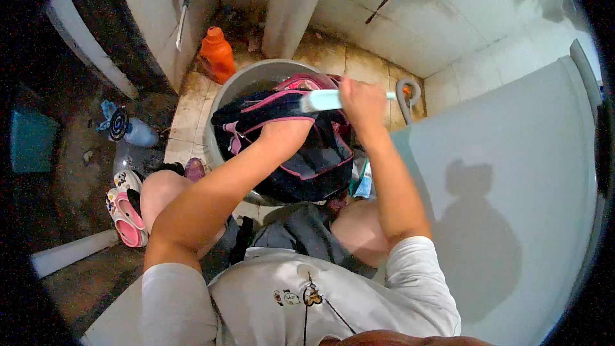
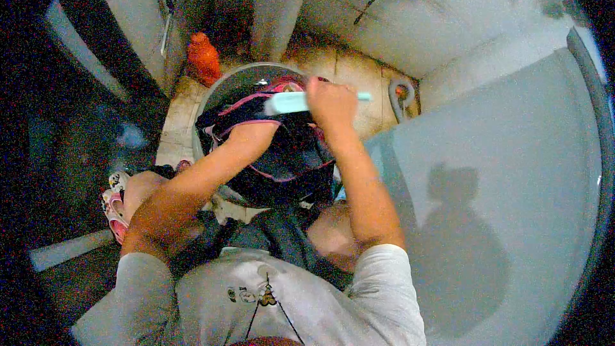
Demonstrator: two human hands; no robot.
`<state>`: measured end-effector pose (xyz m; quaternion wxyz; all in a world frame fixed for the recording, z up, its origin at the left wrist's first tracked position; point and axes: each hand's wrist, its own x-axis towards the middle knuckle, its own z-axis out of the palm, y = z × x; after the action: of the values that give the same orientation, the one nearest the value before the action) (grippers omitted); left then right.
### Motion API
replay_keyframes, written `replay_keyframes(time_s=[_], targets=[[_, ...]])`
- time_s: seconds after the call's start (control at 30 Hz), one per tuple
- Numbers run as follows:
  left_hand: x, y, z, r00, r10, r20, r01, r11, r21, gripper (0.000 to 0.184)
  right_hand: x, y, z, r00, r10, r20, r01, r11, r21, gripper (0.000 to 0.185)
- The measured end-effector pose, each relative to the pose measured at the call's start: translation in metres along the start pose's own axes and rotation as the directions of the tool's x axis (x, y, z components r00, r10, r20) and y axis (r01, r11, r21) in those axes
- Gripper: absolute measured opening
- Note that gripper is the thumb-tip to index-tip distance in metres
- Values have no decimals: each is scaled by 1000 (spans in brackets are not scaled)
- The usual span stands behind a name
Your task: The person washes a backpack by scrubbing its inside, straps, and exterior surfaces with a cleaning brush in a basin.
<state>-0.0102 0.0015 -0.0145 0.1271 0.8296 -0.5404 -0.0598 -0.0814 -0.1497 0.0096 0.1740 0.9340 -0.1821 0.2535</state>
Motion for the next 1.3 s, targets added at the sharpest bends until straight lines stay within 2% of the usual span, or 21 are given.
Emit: replay_keyframes(time_s=[0.03,0.17,0.27,0.3,0.4,0.43,0.47,0.53,0.57,0.6,0.67,0.73,0.8,0.87,1.0,1.03,1.07,1.13,1.2,1.27,1.3], targets=[[2,-4,12,978,33,-207,-37,999,-15,30,0,7,5,999,50,1,-50,997,62,40],[-6,-4,33,937,-60,-344,-90,910,-404,27,2,-37,-21,986,-129,-108,139,986,94,38],[-6,2,-5,995,40,92,-37,999,-38,25,-2,-12,-2,998,-61,-22,62,998,31,34],[-4,1,-5,994,61,-95,-67,995,-69,24,0,-2,-2,999,31,-28,-30,999,43,43],[-8,-2,-9,998,54,33,-54,998,-25,26,-7,-7,7,1000,7,27,-9,998,64,42],[-14,1,25,976,-146,-164,76,925,-372,30,-5,-23,-3,1000,-8,-19,10,996,85,41],[-8,-6,50,942,-137,-305,-143,659,-739,34,-1,-36,-17,991,-91,-93,109,971,213,41],[-12,-4,32,967,27,-255,-80,977,-199,30,-4,-24,-2,999,-21,28,17,989,150,40],[-4,-4,12,997,39,-61,-47,991,-122,26,-7,-18,2,999,-21,24,17,988,152,40],[0,-2,13,894,85,-441,-131,989,-75,22,-6,-12,1,997,38,60,-45,992,116,40],[0,-5,14,948,-23,-319,-66,962,-264,21,-6,-11,0,992,85,95,-92,993,73,40],[-9,-1,32,949,-152,-275,-108,663,-741,28,-3,-40,-20,996,-75,-45,80,989,123,40],[-4,-6,27,975,-20,-222,-138,729,-670,28,-4,-35,-7,993,-93,-75,107,971,212,40],[-3,-2,10,998,22,-57,-27,995,-92,27,-3,-8,1,999,-25,-45,29,995,95,40],[-5,-6,19,994,-36,-107,3,958,-288,27,-8,-18,4,998,-6,-64,10,997,70,41],[-8,-3,28,951,-141,-277,-106,690,-716,22,-4,-36,-13,991,-88,-101,101,987,128,39],[-7,-4,35,953,-136,-272,-106,691,-715,22,-3,-42,-15,973,-140,-182,179,959,218,38],[-9,-3,16,990,44,132,-33,996,-85,19,-4,-21,-4,989,-116,-93,114,993,-24,37],[-4,-5,14,992,100,-75,-105,993,-60,22,-2,-9,2,997,-78,-15,78,997,19,35],[-4,-2,8,985,28,169,-12,995,-98,22,-7,-12,0,994,-80,70,84,995,-57,42],[-11,5,31,954,-267,-138,82,673,-735,21,-8,-28,-1,1000,-14,-23,17,994,112,41]])
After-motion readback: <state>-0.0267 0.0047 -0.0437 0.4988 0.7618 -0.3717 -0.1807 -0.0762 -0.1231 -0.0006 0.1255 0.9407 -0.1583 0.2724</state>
